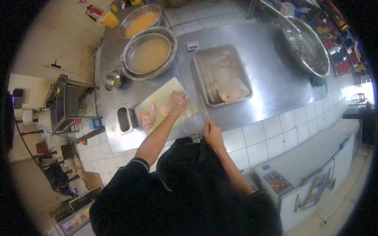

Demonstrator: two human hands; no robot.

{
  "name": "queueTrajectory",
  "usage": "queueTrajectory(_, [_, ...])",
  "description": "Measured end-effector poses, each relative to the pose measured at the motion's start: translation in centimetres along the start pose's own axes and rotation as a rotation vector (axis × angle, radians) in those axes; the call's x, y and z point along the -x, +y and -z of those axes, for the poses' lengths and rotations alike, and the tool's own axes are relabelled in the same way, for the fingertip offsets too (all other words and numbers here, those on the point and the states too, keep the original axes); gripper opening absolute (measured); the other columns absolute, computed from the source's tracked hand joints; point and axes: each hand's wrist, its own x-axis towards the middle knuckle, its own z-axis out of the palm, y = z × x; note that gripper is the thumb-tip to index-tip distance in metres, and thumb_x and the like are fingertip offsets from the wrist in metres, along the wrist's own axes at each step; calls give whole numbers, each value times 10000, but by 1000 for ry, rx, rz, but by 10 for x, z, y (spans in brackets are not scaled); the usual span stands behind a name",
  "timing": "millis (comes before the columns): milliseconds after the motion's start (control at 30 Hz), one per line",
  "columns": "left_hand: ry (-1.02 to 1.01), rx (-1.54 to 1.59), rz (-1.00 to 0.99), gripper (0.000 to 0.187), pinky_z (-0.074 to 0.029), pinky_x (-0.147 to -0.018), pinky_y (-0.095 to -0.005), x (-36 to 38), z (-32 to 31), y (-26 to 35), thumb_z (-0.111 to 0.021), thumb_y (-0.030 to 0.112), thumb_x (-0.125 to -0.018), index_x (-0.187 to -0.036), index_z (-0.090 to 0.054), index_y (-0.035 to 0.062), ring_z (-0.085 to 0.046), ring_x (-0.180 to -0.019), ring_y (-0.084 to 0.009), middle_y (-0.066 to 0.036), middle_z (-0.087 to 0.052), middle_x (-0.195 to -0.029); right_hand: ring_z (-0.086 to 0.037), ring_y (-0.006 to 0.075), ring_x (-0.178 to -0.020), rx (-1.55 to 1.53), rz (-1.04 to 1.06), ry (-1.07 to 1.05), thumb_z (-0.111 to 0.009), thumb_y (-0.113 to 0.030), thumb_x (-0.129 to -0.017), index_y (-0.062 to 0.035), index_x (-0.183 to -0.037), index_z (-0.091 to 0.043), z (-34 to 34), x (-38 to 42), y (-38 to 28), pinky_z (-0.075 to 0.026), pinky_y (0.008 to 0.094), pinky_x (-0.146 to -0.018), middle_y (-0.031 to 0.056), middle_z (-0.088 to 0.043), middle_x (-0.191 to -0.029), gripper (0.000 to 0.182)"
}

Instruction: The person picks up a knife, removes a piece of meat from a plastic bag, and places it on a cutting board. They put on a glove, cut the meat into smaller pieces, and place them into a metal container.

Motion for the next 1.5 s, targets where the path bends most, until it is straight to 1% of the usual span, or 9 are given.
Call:
queueTrajectory(100, [-92, 4, 230, 151, -495, -836, -485, -7, -25, 7, -652, 161, -771, -858, -676, 39, -623, -871, -388, -194, -645, -831, -585, 557, -779, 10, -9, -7, -550, -195, -1004, 16, -990, -512, 0, -3, 2, -438, 570, -636, 331, -607, -764, 215])
queueTrajectory(300, [-22, 44, 195, 131, -545, -668, -428, -5, -32, -15, -675, 162, -746, -790, -667, 40, -675, -670, -344, -185, -662, -683, -602, 564, -845, 3, -50, -7, -546, -187, -985, 15, -1012, -522, 1, 6, 0, -461, 610, -705, 356, -630, -815, 205])
queueTrajectory(467, [-242, 765, 389, 125, -548, -611, -349, 16, 19, -35, -744, 136, -783, -801, -657, 48, -675, -664, -220, -119, -684, -716, -611, 558, -832, 43, -33, 16, -539, -202, -993, 28, -1020, -544, 1, 12, -6, -473, 590, -700, 348, -638, -809, 231])
queueTrajectory(700, [23, 1381, 769, 73, -555, -648, -307, 65, 152, -98, -721, 32, -839, -885, -665, 20, -657, -747, -141, -61, -689, -867, -627, 511, -836, 76, -27, -20, -544, -218, -1005, 46, -1033, -566, -26, 6, 6, -473, 526, -698, 317, -645, -865, 266])
queueTrajectory(900, [177, 1344, 606, 85, -535, -654, -251, 84, 243, -168, -708, 12, -855, -925, -661, 9, -631, -745, -108, -50, -668, -863, -596, 559, -833, 70, 84, -33, -538, -195, -1004, 59, -977, -539, -46, 3, -19, -464, 558, -692, 342, -629, -842, 255])
queueTrajectory(1067, [24, 929, 720, 202, -561, -696, -246, 106, 248, -240, -719, 31, -883, -1068, -676, -37, -675, -815, -115, -82, -714, -938, -606, 545, -831, 69, 7, -101, -537, -176, -1002, 59, -977, -540, -57, 5, -35, -466, 547, -689, 335, -630, -836, 237])
queueTrajectory(1200, [-50, 458, 682, 341, -568, -695, -253, 119, 251, -241, -729, 45, -886, -1209, -647, -29, -681, -799, -133, -96, -733, -983, -645, 449, -727, 71, 35, -100, -548, -224, -1011, 82, -1031, -565, -67, 5, -23, -473, 489, -632, 270, -648, -771, 306])
queueTrajectory(1300, [30, 779, 723, 342, -561, -706, -247, 130, 240, -256, -725, 51, -872, -1202, -658, -6, -681, -800, -134, -75, -735, -968, -643, 457, -732, 61, 8, -83, -544, -231, -1014, 83, -1026, -562, -64, 9, -32, -474, 488, -633, 271, -648, -770, 314])
queueTrajectory(1500, [255, 634, 595, 237, -544, -664, -272, 118, 233, -210, -699, 36, -846, -1082, -708, 43, -678, -730, -147, -70, -718, -828, -606, 530, -772, 76, 52, -8, -539, -212, -1010, 60, -961, -532, -67, 16, -43, -458, 532, -651, 326, -620, -788, 277])
